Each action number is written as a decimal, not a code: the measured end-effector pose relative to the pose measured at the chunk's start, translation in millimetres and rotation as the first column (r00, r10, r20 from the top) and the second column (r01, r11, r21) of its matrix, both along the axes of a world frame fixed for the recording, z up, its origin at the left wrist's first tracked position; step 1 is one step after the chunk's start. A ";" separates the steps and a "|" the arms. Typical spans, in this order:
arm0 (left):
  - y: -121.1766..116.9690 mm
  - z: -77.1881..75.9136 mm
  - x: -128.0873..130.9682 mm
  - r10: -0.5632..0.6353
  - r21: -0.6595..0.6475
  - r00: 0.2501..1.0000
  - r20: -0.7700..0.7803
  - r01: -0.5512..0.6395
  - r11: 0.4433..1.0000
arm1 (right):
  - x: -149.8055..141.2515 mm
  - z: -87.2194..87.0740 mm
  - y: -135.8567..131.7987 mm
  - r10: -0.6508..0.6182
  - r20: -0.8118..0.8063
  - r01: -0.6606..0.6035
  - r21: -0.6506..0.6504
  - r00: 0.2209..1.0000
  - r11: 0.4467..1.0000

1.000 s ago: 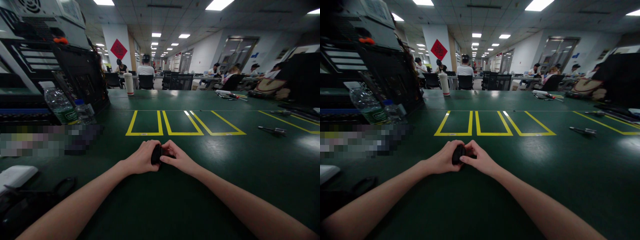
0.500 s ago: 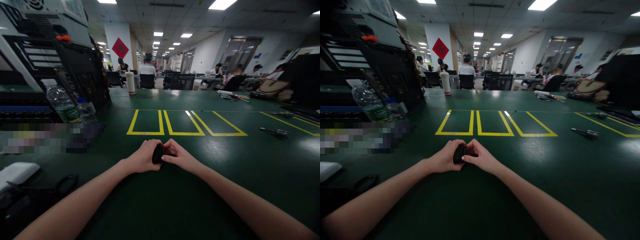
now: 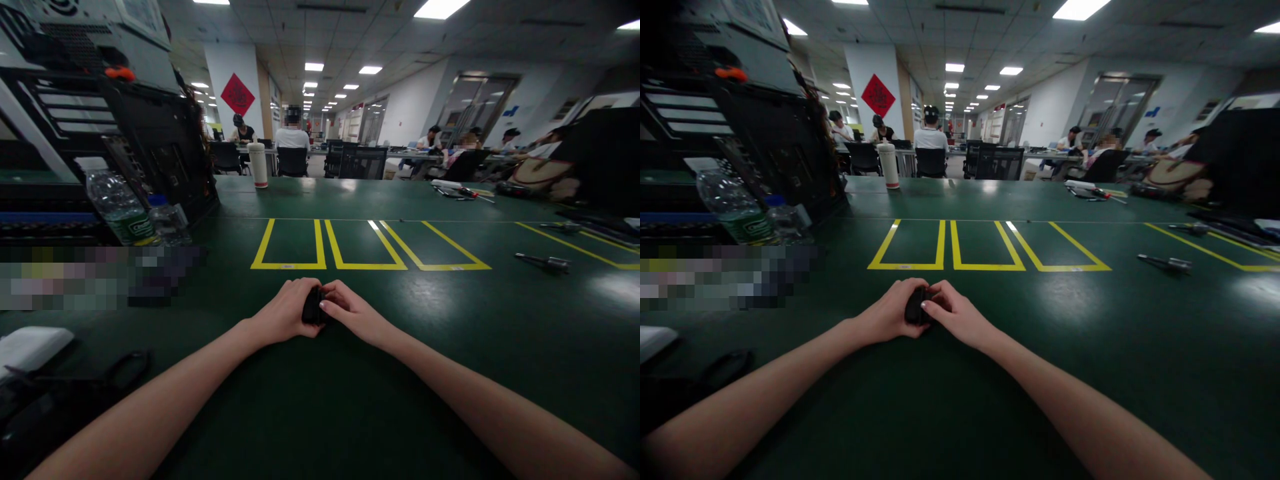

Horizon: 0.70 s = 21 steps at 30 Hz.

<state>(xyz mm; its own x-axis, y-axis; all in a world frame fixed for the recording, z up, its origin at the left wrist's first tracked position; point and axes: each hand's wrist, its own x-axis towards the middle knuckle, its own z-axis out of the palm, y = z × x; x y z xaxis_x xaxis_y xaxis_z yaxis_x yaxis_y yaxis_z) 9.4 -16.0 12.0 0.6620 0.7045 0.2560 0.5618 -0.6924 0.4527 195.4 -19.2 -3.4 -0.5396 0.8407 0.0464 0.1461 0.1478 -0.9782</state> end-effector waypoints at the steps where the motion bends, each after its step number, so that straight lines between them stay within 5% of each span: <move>1: 0.0 0.0 0.0 0.005 -0.004 1.000 -0.006 -0.005 1.000 | 0.8 0.2 -0.2 0.014 -0.004 -0.014 0.013 1.000 1.000; 6: -0.5 1.3 0.4 0.019 -0.025 1.000 -0.023 -0.020 0.999 | 3.5 -0.2 0.2 0.082 -0.080 -0.078 0.045 0.993 0.996; 15: 0.0 0.2 1.7 0.020 -0.032 1.000 -0.011 -0.020 0.999 | -1.5 -4.3 -0.6 -0.049 -0.021 0.050 0.042 0.999 0.998; 21: -0.6 1.0 1.3 0.045 -0.066 0.999 -0.030 -0.047 0.997 | 2.1 -3.6 0.1 0.051 -0.056 -0.047 0.087 0.997 0.995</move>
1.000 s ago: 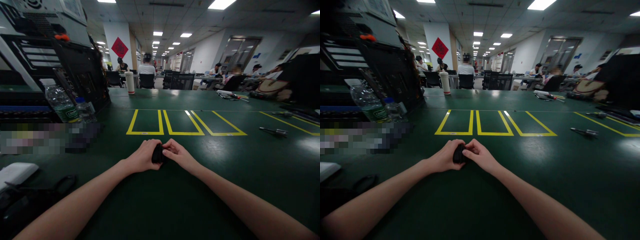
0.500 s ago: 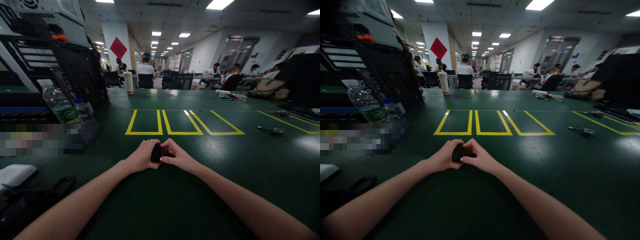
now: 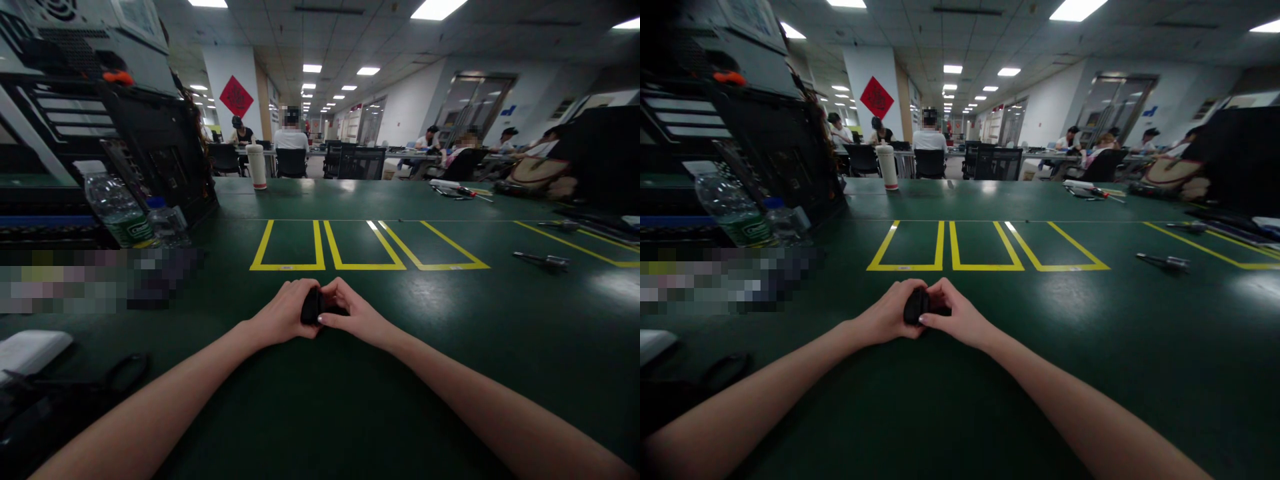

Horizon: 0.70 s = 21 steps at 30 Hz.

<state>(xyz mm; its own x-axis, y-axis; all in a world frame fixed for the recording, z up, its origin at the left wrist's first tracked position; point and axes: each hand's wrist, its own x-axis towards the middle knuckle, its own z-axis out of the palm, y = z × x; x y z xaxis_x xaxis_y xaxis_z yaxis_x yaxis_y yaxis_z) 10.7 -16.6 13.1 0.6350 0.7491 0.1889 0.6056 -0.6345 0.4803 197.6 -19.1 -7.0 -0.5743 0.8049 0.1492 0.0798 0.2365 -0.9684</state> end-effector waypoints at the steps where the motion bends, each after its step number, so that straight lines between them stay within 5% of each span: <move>1: -0.3 0.5 -0.1 -0.001 -0.006 1.000 0.001 0.001 1.000 | 0.3 0.7 -0.4 0.004 -0.003 -0.004 0.010 1.000 1.000; 12: 0.7 -0.7 -0.4 -0.016 -0.004 0.999 0.036 0.016 1.000 | -3.2 2.7 -3.8 -0.105 0.046 0.106 -0.022 0.993 0.994; 21: -1.0 2.7 0.1 -0.013 0.002 1.000 0.020 0.013 1.000 | -0.7 0.4 -3.4 -0.037 0.018 0.037 0.010 0.999 0.999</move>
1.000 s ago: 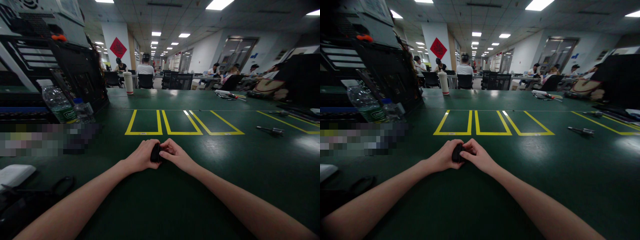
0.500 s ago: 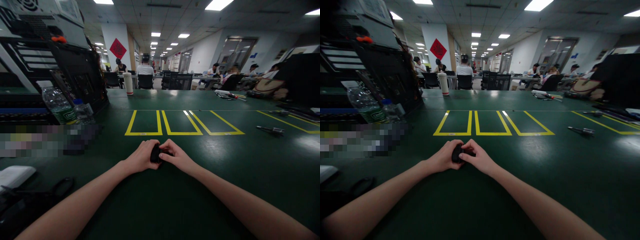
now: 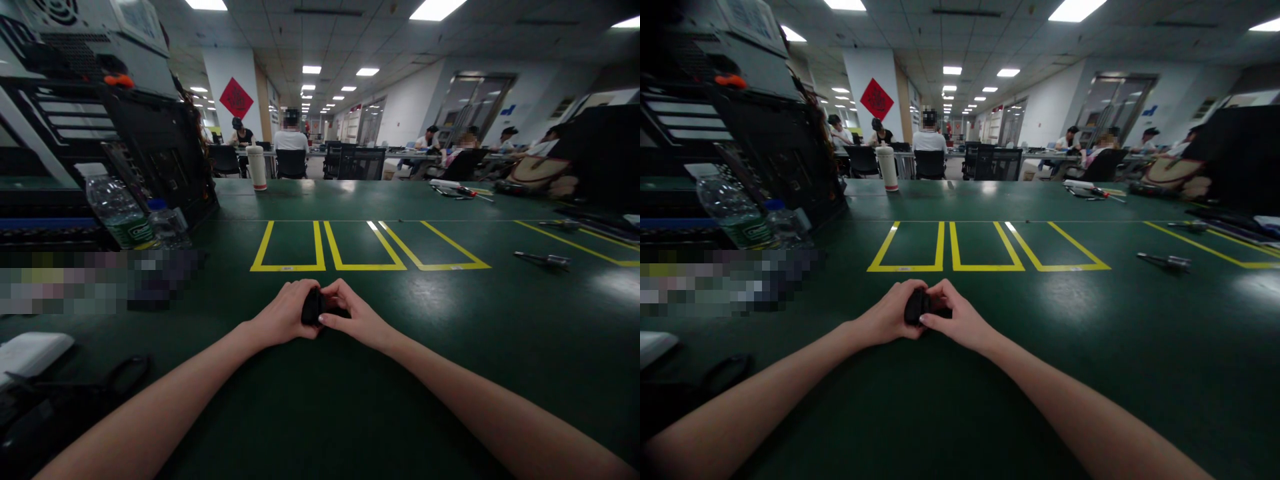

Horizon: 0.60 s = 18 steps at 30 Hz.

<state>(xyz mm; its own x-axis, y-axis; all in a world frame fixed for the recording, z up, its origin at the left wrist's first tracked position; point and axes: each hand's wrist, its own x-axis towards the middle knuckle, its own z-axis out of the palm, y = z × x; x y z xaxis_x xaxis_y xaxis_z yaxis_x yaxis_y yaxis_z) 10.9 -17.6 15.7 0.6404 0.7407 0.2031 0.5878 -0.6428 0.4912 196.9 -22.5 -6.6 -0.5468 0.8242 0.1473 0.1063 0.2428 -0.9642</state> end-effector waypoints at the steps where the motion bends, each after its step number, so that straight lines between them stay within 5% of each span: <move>1: -0.1 0.3 0.0 -0.002 0.003 1.000 0.000 0.002 1.000 | -0.3 -0.6 0.2 -0.007 -0.008 0.007 0.000 1.000 1.000; 18: -0.1 0.3 -0.5 -0.004 -0.008 1.000 0.004 0.004 1.000 | -4.7 0.7 -6.9 -0.135 0.164 0.099 0.209 0.977 0.973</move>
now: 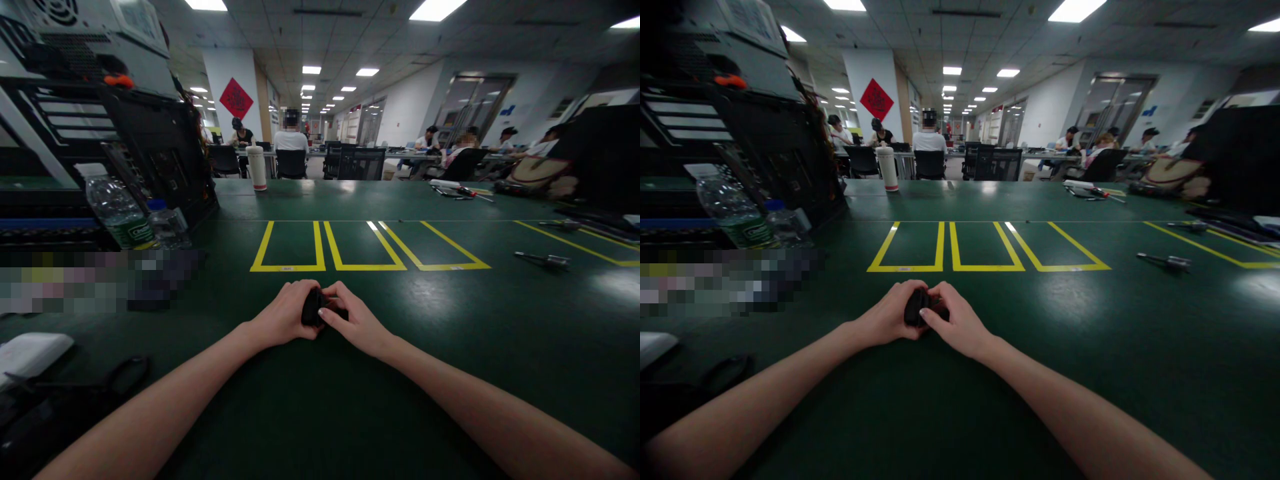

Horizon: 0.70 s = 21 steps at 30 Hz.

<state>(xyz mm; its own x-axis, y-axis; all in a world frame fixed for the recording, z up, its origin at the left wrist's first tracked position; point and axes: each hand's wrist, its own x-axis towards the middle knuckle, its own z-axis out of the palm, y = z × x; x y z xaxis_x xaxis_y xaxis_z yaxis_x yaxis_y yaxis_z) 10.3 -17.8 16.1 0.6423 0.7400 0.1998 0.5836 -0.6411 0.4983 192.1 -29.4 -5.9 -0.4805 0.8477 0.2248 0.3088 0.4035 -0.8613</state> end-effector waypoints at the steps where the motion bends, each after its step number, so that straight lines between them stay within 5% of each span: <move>1: 0.0 0.0 0.1 0.002 0.004 1.000 -0.001 -0.002 1.000 | 0.2 -0.3 0.0 -0.005 -0.003 0.005 0.026 1.000 1.000; 8: -0.3 0.4 0.6 -0.005 0.001 1.000 0.008 0.005 1.000 | 0.4 0.0 0.7 -0.053 0.012 0.050 0.189 0.998 0.981; 16: 0.9 -1.1 0.4 -0.001 -0.009 1.000 0.007 0.001 1.000 | -2.0 1.7 -0.8 -0.031 0.003 0.031 -0.013 1.000 0.999; 21: 1.1 -2.1 0.8 0.000 0.011 1.000 0.008 0.000 1.000 | -1.7 1.1 -2.2 -0.025 0.029 0.025 0.005 0.999 1.000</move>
<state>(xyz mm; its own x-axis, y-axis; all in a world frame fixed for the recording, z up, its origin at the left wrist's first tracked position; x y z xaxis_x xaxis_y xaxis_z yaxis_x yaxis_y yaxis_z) 11.2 -16.7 14.0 0.6410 0.7374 0.2131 0.5796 -0.6470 0.4955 190.4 -31.6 -4.8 -0.4658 0.8584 0.2150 0.3440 0.3995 -0.8497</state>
